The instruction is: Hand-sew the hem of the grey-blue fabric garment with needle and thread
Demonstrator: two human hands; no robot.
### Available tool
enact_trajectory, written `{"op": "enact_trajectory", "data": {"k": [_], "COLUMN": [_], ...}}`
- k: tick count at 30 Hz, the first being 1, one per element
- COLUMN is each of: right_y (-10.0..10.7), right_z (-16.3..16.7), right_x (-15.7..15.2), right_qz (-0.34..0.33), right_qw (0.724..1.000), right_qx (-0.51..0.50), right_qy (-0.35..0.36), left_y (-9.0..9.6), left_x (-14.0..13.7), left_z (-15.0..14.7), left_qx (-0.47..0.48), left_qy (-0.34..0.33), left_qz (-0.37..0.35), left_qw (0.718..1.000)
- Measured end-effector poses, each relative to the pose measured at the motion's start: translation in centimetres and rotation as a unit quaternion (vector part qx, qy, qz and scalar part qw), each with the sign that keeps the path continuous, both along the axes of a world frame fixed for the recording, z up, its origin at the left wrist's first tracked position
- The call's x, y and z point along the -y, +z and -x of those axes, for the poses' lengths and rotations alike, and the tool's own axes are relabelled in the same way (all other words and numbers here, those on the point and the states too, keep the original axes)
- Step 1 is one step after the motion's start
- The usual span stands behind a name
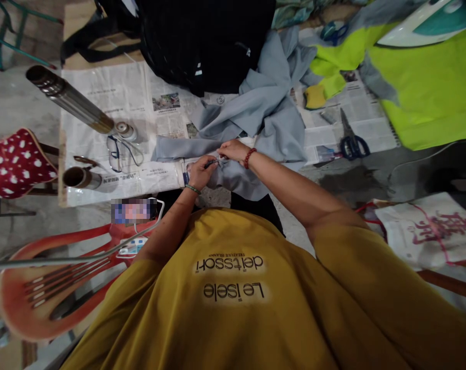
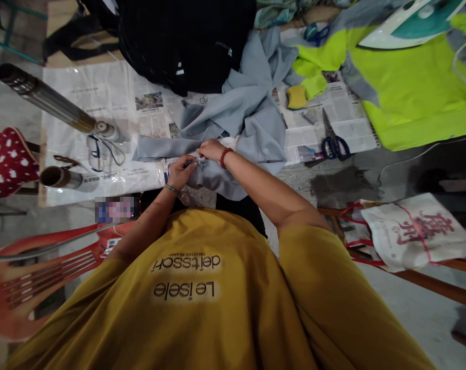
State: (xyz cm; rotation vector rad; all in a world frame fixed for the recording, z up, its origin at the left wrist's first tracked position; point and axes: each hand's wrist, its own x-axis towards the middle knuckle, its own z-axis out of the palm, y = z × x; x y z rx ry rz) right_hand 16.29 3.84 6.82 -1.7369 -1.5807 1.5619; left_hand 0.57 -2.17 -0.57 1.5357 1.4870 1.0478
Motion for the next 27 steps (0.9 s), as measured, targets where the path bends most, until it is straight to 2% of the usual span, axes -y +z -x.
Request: {"op": "enact_trajectory", "data": {"k": [3,9,19,23,25,27], "right_y": [-0.5,-0.5,0.2,0.4,0.5,0.6], "right_z": [0.4,0.3,0.4,-0.3,-1.2,-2.6], "right_x": [0.1,0.4,1.5,1.1,0.1,-0.8], "right_qz": [-0.031,-0.040,-0.027,-0.017,-0.084,-0.210], "right_qw": [0.998,0.996,0.996,0.992,0.987,0.972], "right_qx": [0.044,0.072,0.059,0.069,0.082,0.094], "right_qy": [0.018,0.033,0.064,0.103,0.105,0.055], "left_y": [0.0,0.4,-0.3,-0.4,-0.4,-0.3], "left_x": [0.1,0.2,0.1,0.0,-0.1,-0.1], "left_z": [-0.1,-0.2,-0.2,0.0,0.0,0.0], "left_qx": [0.002,-0.002,-0.004,-0.013,-0.005,0.010], "left_qy": [0.001,0.000,0.019,0.026,0.033,0.043], "left_qz": [-0.003,-0.005,-0.010,-0.003,0.009,0.024], "left_qw": [1.000,1.000,1.000,1.000,0.999,0.999]}}
